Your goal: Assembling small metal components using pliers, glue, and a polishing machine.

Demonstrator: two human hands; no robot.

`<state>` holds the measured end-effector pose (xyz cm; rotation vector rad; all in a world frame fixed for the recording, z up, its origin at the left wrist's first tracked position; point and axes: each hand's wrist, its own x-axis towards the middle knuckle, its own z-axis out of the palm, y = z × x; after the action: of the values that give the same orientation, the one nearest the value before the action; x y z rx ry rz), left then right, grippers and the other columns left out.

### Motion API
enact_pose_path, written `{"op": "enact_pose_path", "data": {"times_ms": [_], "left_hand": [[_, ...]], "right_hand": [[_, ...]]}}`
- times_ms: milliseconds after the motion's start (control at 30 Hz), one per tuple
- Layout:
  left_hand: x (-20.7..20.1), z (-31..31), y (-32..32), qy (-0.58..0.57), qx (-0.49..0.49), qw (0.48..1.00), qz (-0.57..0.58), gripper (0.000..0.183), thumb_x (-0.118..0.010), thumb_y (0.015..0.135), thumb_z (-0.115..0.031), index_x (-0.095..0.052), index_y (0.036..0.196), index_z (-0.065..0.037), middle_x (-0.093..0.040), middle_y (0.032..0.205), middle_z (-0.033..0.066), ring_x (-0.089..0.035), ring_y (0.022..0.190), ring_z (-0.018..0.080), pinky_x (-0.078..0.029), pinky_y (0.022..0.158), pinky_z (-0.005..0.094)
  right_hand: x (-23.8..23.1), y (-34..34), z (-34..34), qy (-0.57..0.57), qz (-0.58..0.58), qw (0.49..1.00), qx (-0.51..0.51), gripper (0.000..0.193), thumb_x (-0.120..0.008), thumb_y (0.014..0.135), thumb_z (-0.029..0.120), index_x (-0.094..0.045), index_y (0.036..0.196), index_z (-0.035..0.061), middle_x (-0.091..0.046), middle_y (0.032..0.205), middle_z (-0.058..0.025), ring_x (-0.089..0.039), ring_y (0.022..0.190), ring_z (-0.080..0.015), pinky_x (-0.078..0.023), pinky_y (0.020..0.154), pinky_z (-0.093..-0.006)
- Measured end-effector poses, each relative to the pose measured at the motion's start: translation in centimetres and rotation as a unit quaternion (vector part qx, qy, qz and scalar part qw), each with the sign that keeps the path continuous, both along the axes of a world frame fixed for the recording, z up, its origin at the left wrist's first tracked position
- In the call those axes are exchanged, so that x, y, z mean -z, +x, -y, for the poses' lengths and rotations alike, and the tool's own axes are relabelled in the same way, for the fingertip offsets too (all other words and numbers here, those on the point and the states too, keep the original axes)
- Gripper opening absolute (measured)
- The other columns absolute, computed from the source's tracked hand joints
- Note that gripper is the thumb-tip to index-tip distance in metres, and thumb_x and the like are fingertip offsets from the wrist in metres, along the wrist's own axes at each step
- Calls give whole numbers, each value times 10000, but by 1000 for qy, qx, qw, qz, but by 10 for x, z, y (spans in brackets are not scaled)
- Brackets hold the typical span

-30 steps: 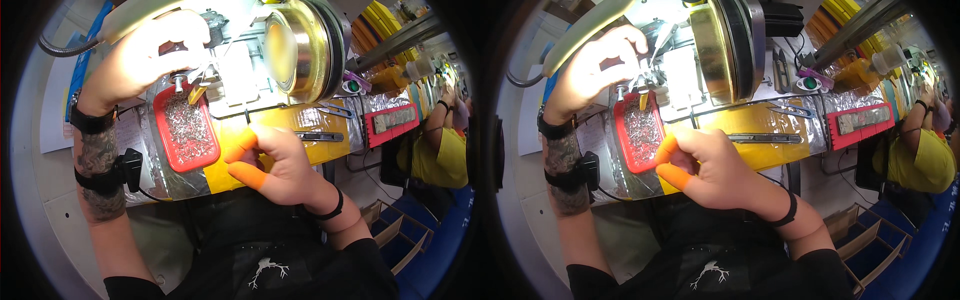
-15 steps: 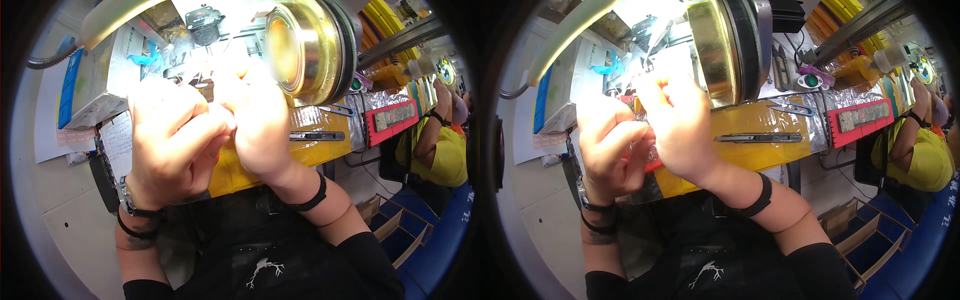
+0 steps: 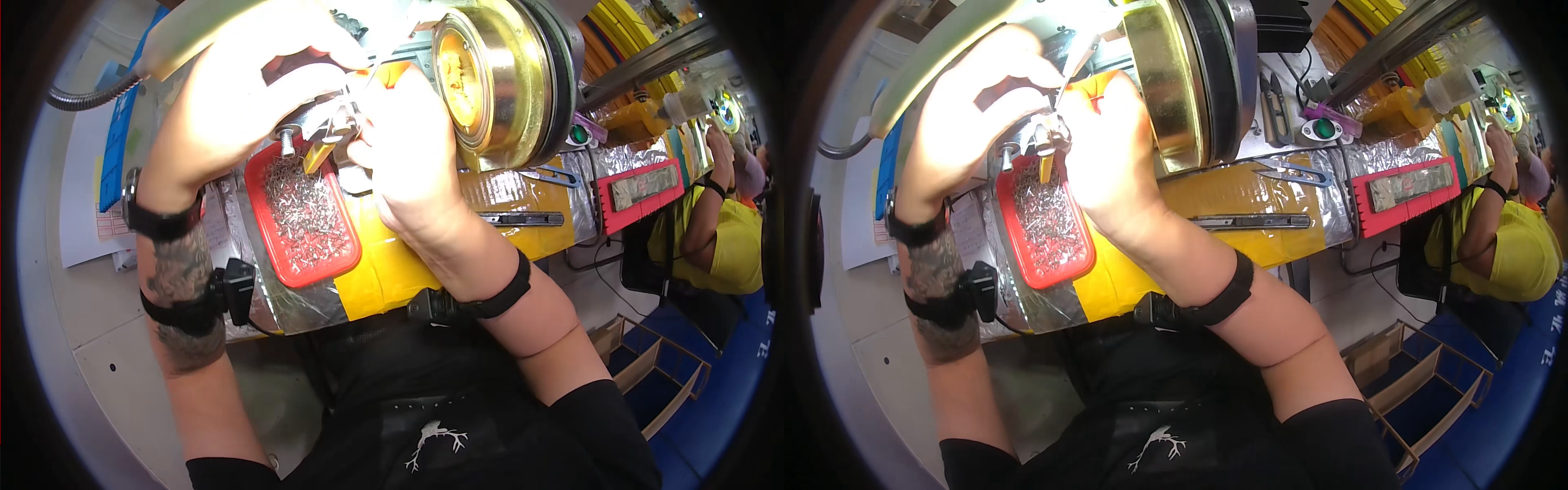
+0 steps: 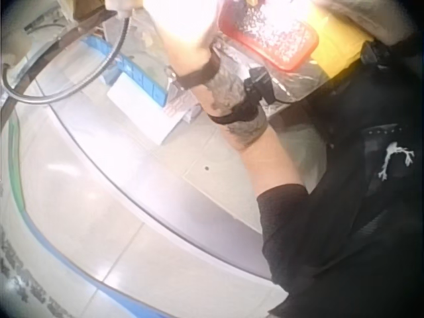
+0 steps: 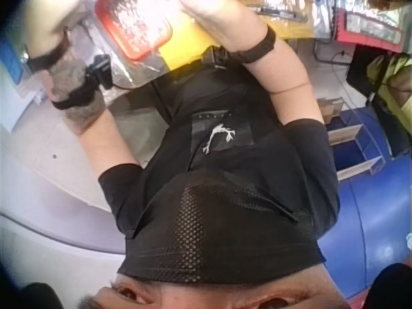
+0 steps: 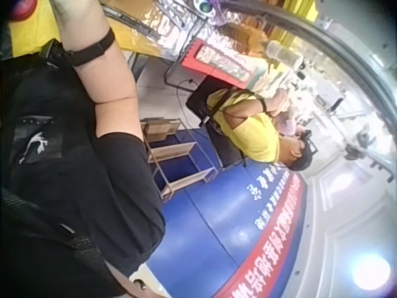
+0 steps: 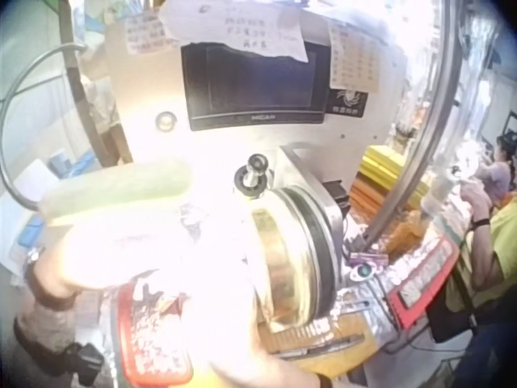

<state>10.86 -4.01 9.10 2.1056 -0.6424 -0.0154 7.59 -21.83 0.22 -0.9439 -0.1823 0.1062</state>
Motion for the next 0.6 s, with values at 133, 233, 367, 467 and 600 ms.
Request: {"op": "enact_pose_path", "data": {"times_ms": [133,233,367,467,600], "left_hand": [[-1,6,17,61,59,996,-14,164,-709,923,-93,-654,1046,1,-616,1211,89,-624,1045,174,-512,934,325],[-4,8,23,97,92,991,-16,174,-717,912,-112,-648,1038,-13,-605,1241,95,-621,1048,188,-511,943,344],[5,-15,14,80,57,994,45,133,-676,932,-80,-643,1046,-20,-601,1244,92,-595,1026,157,-500,911,300],[11,-17,-9,17,33,997,64,123,-642,951,-54,-633,1063,-3,-603,1229,83,-574,942,130,-494,858,278],[6,-8,-59,11,-24,995,94,180,-794,851,-86,-713,986,1,-673,1127,173,-623,1113,313,-490,994,408]], "right_hand": [[2,7,-3,82,-24,996,-11,85,-586,1039,55,-539,1107,75,-558,976,24,-559,815,-28,-428,607,-164],[0,5,-5,99,-14,995,-11,135,-597,1021,54,-548,1147,55,-558,982,27,-561,822,-27,-428,603,-164],[-1,-19,10,-129,99,986,28,170,-563,1024,39,-577,1192,14,-591,971,-14,-565,821,-70,-457,671,-229],[-18,-67,23,30,-65,997,-8,144,-577,1005,6,-635,1137,13,-615,944,-64,-545,783,-122,-470,714,-289],[-17,-83,87,-276,158,947,-46,135,-660,906,-52,-663,1023,14,-597,955,-91,-535,782,-195,-452,684,-314]]}}
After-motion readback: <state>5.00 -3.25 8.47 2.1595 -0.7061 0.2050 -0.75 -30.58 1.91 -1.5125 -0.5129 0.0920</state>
